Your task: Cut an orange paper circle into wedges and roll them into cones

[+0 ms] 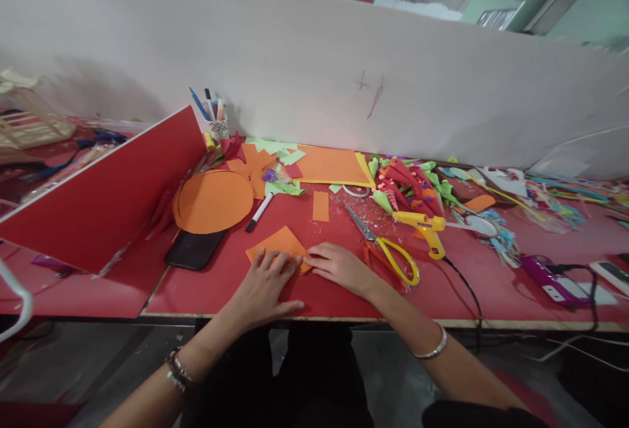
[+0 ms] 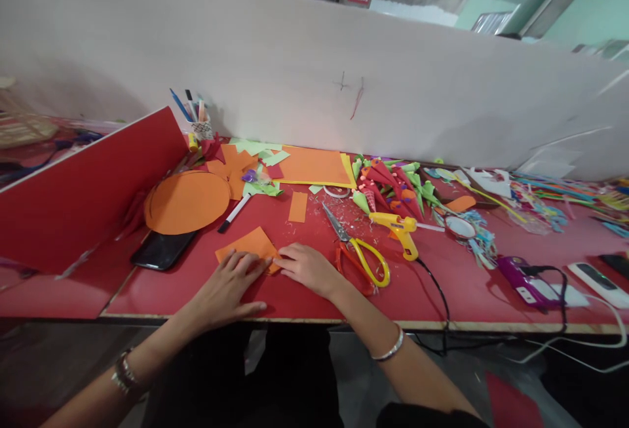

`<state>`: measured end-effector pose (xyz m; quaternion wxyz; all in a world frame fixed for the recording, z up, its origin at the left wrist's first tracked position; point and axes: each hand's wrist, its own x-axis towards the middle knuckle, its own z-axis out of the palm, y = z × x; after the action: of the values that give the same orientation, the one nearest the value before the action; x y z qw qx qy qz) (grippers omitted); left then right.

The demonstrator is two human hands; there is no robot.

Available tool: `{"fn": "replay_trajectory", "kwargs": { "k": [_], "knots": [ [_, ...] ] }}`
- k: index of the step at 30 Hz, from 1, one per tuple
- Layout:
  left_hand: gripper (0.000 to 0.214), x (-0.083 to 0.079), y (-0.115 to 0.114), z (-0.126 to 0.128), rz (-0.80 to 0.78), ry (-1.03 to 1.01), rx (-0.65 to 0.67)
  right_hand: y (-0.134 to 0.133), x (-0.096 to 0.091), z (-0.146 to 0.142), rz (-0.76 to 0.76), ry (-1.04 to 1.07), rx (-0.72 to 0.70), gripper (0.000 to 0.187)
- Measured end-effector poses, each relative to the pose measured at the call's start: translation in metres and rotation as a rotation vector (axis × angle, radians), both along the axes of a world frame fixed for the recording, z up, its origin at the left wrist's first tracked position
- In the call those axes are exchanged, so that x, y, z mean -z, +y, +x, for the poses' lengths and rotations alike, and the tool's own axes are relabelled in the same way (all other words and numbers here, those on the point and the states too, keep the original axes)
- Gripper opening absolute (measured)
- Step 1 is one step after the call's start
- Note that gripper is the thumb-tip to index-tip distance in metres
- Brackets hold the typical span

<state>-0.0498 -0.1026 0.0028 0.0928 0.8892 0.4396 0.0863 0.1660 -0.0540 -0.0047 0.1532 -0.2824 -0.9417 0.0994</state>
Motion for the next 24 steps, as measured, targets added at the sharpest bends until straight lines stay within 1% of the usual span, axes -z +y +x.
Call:
{"fn": "replay_trajectory", "kwargs": {
  "k": [2, 4, 7, 9, 12, 16, 19, 21, 24],
  "knots": [
    [0.070, 0.001, 0.000, -0.001, -0.008, -0.004, 0.042, -0.003, 0.000, -0.002, 0.100, -0.029, -0.025, 0.027],
    [0.069, 0.001, -0.001, 0.000, -0.035, 0.010, 0.060, -0.007, 0.001, -0.004, 0.162, -0.061, -0.059, 0.028],
    [0.073, -0.001, -0.004, 0.003, -0.082, 0.043, 0.036, -0.013, 0.001, -0.004, 0.193, -0.085, -0.076, 0.030],
    [0.076, -0.002, -0.005, 0.004, -0.100, 0.045, 0.030, -0.019, 0.003, -0.002, 0.190, -0.072, -0.034, 0.031],
    [0.079, -0.001, -0.005, 0.004, -0.114, 0.028, 0.052, -0.027, 0.004, 0.001, 0.138, -0.055, 0.052, 0.031],
    [0.080, 0.002, -0.003, 0.001, -0.109, 0.010, 0.065, -0.035, 0.002, 0.006, 0.027, -0.033, 0.108, 0.033],
    [0.080, 0.004, -0.001, 0.001, -0.095, -0.008, 0.055, -0.039, -0.002, 0.010, -0.085, -0.046, 0.115, 0.036],
    [0.079, 0.002, 0.000, 0.001, -0.101, -0.019, 0.046, -0.040, -0.004, 0.012, -0.151, -0.073, 0.105, 0.043],
    [0.076, -0.002, 0.004, 0.000, -0.127, -0.017, 0.053, -0.040, -0.006, 0.013, -0.201, -0.096, 0.111, 0.047]
  ]
}}
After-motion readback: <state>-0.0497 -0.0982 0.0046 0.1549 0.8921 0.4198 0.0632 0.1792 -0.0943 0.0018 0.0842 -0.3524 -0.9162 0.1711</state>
